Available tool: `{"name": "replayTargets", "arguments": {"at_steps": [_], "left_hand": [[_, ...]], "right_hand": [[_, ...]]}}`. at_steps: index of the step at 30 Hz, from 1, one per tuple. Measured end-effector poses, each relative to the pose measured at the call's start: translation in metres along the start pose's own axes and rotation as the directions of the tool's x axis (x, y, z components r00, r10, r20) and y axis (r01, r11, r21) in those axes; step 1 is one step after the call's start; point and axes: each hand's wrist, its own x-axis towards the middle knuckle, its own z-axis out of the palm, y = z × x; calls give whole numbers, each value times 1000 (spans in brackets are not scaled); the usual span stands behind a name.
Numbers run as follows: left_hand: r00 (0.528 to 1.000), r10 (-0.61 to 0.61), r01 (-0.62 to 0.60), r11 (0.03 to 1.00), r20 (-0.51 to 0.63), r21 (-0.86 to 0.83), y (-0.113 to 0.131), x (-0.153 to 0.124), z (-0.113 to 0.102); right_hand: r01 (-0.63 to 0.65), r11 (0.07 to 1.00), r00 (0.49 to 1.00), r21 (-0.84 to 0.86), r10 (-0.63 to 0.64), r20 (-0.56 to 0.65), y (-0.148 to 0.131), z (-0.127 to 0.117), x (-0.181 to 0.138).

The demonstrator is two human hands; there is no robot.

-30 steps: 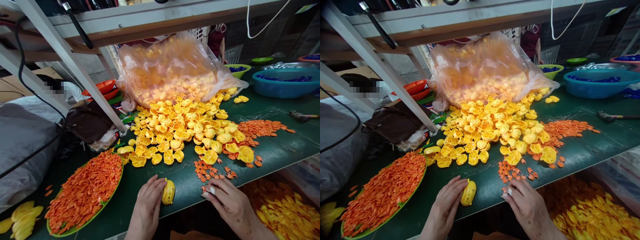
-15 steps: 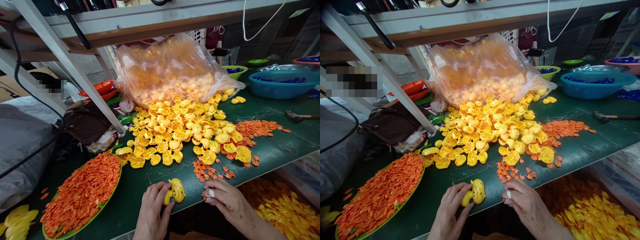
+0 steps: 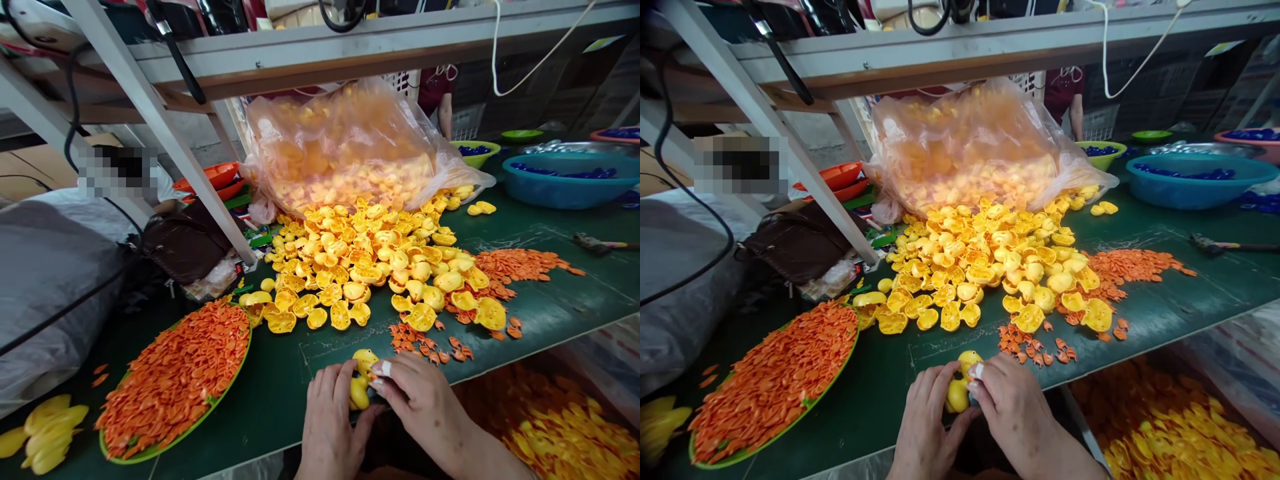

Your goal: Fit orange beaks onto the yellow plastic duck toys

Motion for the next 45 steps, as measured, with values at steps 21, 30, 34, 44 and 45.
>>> {"name": "replayTargets", "arguments": {"at_steps": [21,30,34,44,45], "left_hand": [[998,-62,62,998,-3,6,-1,11,-7],[996,-78,79,997,41,-27,1,12,-10],[997,-80,81,994,21,-70,0,13,-9],[993,-117,117,982,14,-147,-1,13,-4],[993,-116,117,983,11,-143,0,13,-4]], "right_hand": [[110,854,962,-508,37,270,-18,-9,37],[553,472,822,-686,-177,541,-32,-20,48],[617,542,739,-571,-151,656,-40,-21,64],[532,705,726,-469,-96,681,-33,7,81],[515,715,741,-474,-93,665,-31,7,79]]}}
